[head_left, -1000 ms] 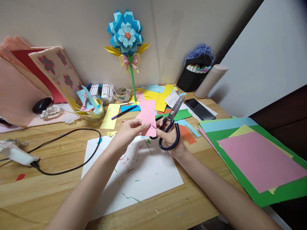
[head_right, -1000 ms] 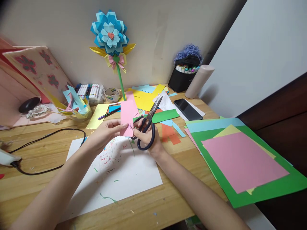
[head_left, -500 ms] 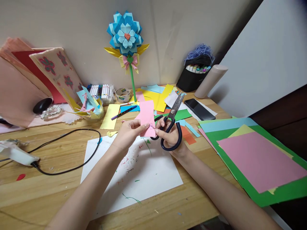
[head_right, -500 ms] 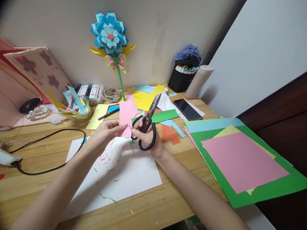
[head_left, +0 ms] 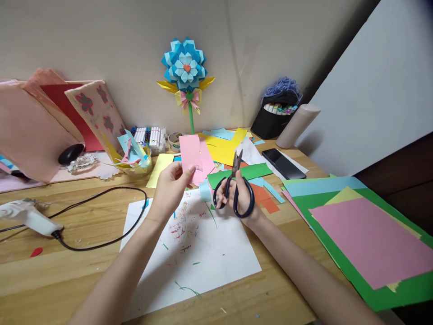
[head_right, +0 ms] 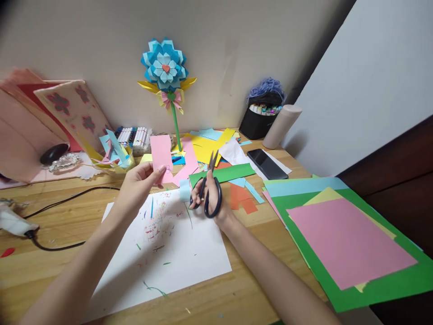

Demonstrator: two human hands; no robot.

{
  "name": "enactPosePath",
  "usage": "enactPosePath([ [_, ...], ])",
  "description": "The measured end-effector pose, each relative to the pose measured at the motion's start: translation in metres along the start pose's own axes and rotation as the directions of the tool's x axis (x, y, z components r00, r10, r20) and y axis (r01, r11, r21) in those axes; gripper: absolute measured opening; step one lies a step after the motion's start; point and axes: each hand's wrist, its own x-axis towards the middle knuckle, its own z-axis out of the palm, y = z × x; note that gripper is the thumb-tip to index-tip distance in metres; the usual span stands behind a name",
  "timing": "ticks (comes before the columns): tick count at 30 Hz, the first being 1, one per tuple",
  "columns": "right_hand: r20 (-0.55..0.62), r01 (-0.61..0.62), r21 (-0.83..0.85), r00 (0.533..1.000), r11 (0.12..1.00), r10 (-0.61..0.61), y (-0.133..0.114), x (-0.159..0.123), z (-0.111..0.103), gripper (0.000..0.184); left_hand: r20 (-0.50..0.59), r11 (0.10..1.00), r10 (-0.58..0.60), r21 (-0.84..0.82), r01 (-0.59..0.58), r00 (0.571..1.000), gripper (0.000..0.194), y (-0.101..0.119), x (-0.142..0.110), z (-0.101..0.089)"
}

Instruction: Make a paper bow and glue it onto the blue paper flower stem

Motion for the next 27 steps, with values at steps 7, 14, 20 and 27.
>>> enactPosePath([
  [7, 0.391, -0.047, -0.219, 0.911, 0.975, 0.131, 0.022, -0.016, 0.003, 0.066, 0.027, 0.999, -0.011, -0.042, 0.013, 1.000, 0.030, -0.011, -0.001, 0.004],
  [14, 0.461, 0.125, -0.393, 0.884, 0.911, 0.078, 0.022, -0.021, -0.001, 0.063, 0.053, 0.982, -0.105, -0.150, 0.112, 0.993, 0.029, -0.016, 0.000, 0.007],
  [20, 0.427, 0.154, -0.407, 0.903, 0.900, 0.039, 0.022, -0.022, 0.000, 0.066, 0.115, 0.971, -0.187, -0.129, 0.201, 0.976, 0.031, -0.015, -0.005, 0.012],
  [27, 0.414, 0.169, -0.406, 0.910, 0.898, 0.016, 0.023, -0.021, 0.000, 0.069, 0.165, 0.976, -0.167, -0.114, 0.187, 0.972, 0.033, -0.013, -0.008, 0.014],
])
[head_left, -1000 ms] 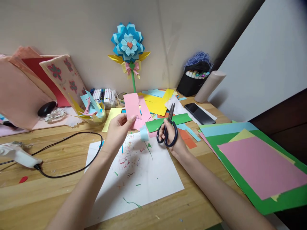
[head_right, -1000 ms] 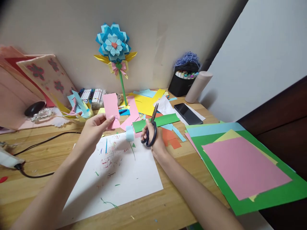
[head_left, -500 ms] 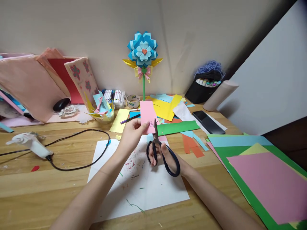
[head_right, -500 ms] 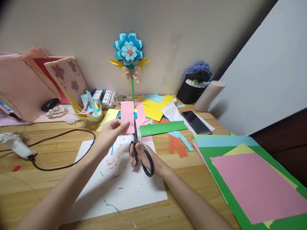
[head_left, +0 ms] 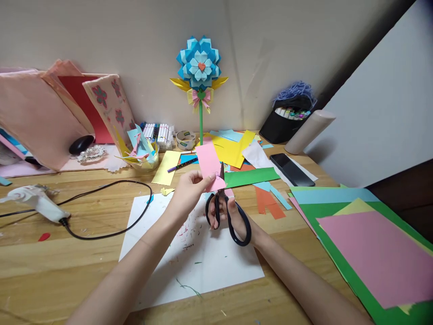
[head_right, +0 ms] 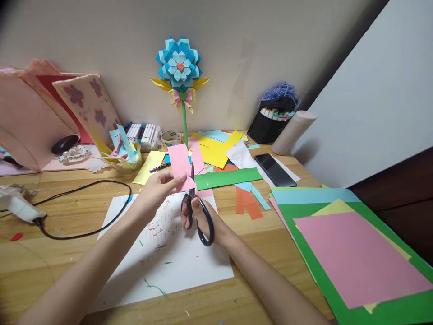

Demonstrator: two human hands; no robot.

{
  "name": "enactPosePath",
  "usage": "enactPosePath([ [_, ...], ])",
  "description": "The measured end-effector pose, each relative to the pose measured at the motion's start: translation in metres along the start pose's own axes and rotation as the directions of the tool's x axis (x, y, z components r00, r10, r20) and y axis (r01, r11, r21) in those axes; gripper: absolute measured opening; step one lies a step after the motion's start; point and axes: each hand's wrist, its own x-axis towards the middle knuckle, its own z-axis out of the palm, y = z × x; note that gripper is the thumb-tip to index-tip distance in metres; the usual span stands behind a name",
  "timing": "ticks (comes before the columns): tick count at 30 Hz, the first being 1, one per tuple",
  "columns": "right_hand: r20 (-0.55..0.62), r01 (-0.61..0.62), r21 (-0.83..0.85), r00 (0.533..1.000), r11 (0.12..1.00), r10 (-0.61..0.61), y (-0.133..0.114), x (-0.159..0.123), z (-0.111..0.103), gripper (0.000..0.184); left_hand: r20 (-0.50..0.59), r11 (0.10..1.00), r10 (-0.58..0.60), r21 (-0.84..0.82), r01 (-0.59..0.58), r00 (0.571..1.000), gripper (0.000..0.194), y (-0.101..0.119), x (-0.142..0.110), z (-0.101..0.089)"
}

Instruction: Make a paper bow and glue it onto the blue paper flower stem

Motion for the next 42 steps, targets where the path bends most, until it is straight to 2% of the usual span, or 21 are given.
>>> enactPosePath([
  [6, -0.013, 0.002, 0.008, 1.000, 1.000, -0.002, 0.0007, -0.0007, 0.0011, 0.068, -0.015, 1.000, 0.008, 0.030, -0.008, 1.000, 0.032, -0.0011, 0.0005, 0.0009],
  [28, -0.031, -0.004, 0.010, 1.000, 1.000, 0.005, 0.0010, -0.0013, 0.0016, 0.071, -0.046, 1.000, -0.004, -0.029, 0.003, 0.999, 0.035, -0.0012, -0.0016, 0.0047],
  [36, -0.030, -0.007, 0.034, 1.000, 0.999, 0.008, 0.0023, -0.0012, 0.0020, 0.069, -0.064, 1.000, -0.014, 0.016, 0.015, 0.998, 0.038, 0.0019, -0.0012, 0.0051],
  [42, -0.021, -0.014, 0.049, 1.000, 0.999, 0.015, 0.0003, -0.0010, 0.0020, 0.069, -0.037, 1.000, -0.017, -0.003, 0.017, 0.999, 0.035, 0.0015, -0.0007, 0.0028],
])
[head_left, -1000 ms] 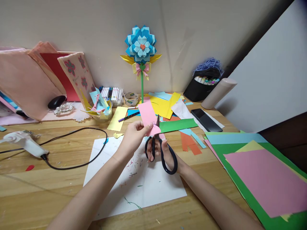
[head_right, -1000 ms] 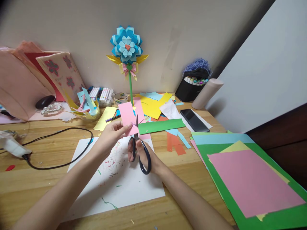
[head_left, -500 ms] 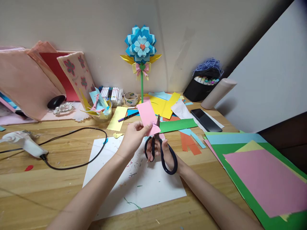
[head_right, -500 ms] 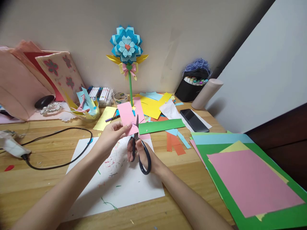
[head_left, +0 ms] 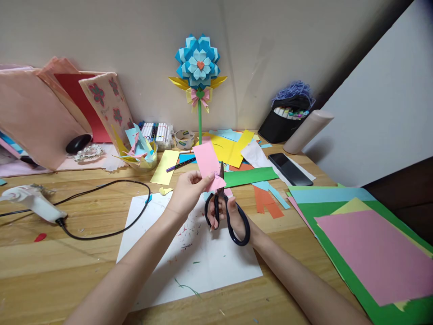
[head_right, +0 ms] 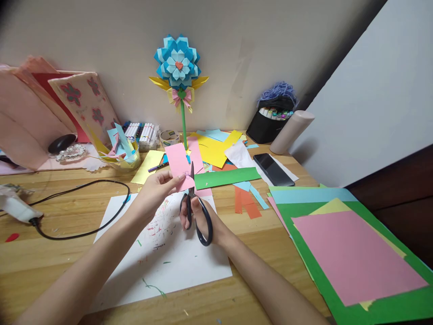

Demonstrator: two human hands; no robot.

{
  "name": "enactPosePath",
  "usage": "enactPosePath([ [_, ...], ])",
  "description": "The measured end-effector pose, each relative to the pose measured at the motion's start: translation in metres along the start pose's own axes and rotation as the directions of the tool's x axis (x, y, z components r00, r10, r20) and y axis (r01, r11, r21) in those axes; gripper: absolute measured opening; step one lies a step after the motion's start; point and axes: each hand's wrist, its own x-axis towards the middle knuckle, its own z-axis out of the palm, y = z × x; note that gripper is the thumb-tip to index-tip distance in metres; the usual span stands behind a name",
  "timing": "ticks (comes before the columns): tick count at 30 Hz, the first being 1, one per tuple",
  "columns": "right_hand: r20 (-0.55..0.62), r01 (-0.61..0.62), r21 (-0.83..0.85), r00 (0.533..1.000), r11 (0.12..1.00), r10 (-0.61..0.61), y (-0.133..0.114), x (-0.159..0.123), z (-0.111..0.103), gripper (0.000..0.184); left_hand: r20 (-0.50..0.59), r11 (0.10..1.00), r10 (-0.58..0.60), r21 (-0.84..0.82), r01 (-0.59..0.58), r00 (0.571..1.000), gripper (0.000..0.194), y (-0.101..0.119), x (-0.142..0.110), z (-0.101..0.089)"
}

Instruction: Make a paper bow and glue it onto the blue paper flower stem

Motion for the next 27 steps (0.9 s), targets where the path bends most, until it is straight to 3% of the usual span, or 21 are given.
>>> enactPosePath([
  [16, 0.013, -0.016, 0.045, 1.000, 0.999, 0.015, -0.003, 0.001, 0.001, 0.065, -0.012, 0.993, 0.086, 0.083, -0.084, 0.996, 0.031, 0.002, 0.001, -0.006],
  [23, 0.046, -0.018, 0.034, 0.999, 0.999, 0.016, -0.001, 0.001, 0.000, 0.065, -0.040, 0.994, 0.085, 0.073, -0.082, 0.996, 0.033, 0.006, 0.002, -0.008],
  [27, 0.080, -0.048, 0.022, 0.996, 0.999, 0.047, -0.007, 0.000, 0.002, 0.065, -0.100, 0.978, 0.161, 0.148, -0.145, 0.982, 0.034, 0.006, 0.004, -0.011],
])
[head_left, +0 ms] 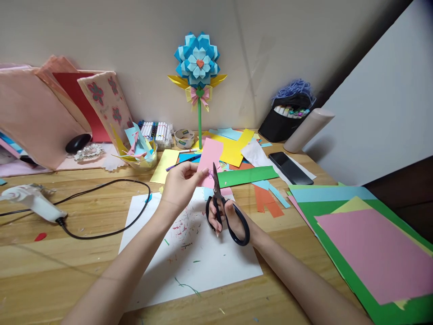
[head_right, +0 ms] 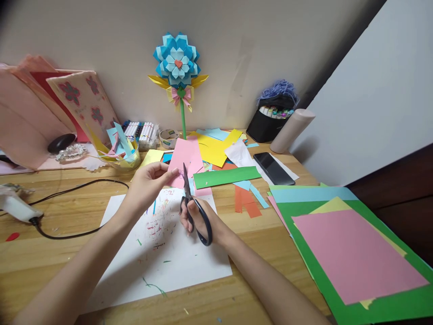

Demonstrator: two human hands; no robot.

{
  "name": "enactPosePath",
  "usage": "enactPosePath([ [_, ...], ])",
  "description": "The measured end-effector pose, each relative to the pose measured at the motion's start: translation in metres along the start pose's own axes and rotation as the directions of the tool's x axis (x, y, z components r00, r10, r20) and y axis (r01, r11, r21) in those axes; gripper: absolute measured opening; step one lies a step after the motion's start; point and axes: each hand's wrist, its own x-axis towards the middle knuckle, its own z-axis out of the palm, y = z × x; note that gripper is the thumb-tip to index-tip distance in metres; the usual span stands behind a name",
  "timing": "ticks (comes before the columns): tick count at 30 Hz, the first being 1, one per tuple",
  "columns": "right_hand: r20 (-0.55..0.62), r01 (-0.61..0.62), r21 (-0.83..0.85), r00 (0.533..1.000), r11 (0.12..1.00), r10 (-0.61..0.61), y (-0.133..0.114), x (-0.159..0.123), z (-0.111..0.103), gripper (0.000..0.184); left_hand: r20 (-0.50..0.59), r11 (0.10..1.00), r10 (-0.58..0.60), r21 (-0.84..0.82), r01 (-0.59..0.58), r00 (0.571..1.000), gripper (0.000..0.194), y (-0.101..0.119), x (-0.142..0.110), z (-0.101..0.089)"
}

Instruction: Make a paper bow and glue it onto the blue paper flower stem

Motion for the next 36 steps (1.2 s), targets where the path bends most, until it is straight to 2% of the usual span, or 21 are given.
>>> enactPosePath([
  [4, 0.026, -0.014, -0.029, 1.000, 0.999, 0.015, 0.001, -0.001, 0.001, 0.066, -0.066, 0.997, 0.074, 0.040, -0.072, 0.995, 0.032, 0.000, 0.001, -0.002],
  [10, 0.049, -0.003, -0.070, 0.999, 0.998, 0.006, 0.003, -0.002, 0.000, 0.066, -0.079, 0.988, 0.119, 0.110, -0.110, 0.990, 0.025, 0.002, 0.001, -0.003],
  [32, 0.068, -0.042, -0.145, 0.996, 0.989, 0.052, 0.008, -0.003, -0.004, 0.064, -0.065, 0.958, 0.198, 0.222, -0.180, 0.978, 0.025, 0.002, 0.002, -0.012],
  [36, 0.062, -0.029, -0.134, 0.997, 0.991, 0.038, 0.009, -0.003, -0.003, 0.065, -0.077, 0.968, 0.182, 0.189, -0.165, 0.980, 0.027, 0.001, 0.004, -0.012],
])
